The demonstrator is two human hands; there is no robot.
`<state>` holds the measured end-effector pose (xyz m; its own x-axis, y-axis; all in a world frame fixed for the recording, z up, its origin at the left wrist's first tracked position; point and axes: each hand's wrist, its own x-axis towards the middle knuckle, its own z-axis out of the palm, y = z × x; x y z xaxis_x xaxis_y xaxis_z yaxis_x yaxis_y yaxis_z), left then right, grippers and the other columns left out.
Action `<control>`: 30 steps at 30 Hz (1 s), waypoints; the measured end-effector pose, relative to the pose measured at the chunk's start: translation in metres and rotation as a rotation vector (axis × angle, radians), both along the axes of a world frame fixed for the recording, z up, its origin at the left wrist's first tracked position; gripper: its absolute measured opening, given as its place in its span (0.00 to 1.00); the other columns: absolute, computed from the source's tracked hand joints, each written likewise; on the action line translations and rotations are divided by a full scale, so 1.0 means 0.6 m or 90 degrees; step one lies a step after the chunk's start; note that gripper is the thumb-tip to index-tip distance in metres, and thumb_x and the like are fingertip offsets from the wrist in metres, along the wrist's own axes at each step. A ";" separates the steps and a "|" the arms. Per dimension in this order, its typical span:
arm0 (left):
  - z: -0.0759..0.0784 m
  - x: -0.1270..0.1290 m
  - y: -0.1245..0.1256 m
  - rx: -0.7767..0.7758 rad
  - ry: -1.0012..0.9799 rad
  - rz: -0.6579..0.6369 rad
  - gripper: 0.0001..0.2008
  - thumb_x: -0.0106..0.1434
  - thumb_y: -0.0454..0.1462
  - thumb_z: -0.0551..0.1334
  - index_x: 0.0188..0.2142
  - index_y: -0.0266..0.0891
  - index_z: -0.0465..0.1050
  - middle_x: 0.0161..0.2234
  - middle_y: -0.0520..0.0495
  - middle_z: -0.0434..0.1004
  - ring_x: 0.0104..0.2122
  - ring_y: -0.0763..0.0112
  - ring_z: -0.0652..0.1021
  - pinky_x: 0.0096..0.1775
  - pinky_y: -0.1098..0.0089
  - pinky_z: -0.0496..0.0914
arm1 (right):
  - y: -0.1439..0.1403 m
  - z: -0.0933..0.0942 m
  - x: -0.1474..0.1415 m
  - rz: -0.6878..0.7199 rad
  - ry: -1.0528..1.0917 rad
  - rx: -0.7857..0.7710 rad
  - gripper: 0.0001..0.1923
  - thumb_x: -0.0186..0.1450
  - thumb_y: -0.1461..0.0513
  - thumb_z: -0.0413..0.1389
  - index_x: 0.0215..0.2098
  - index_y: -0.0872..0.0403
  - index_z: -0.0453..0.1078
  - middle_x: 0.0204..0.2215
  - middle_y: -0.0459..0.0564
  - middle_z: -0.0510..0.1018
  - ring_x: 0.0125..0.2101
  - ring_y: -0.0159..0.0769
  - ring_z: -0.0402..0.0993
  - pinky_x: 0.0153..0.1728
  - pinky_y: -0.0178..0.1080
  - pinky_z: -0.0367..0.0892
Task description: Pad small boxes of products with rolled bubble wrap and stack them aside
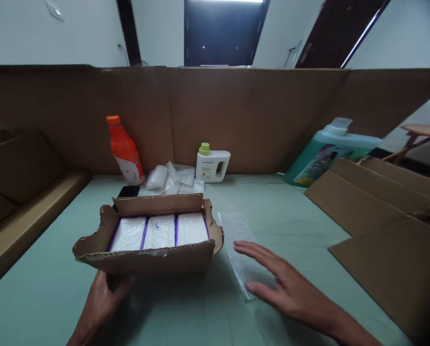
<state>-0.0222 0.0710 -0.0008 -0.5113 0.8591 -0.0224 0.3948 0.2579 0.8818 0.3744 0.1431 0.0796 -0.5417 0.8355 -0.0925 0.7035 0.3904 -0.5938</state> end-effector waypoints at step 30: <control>0.055 0.330 -0.020 0.360 0.391 -0.466 0.30 0.66 0.40 0.60 0.65 0.36 0.59 0.71 0.34 0.51 0.72 0.47 0.47 0.68 0.41 0.44 | 0.091 -0.065 -0.262 -0.033 0.172 0.127 0.06 0.64 0.64 0.58 0.38 0.51 0.77 0.38 0.47 0.83 0.38 0.34 0.77 0.42 0.36 0.69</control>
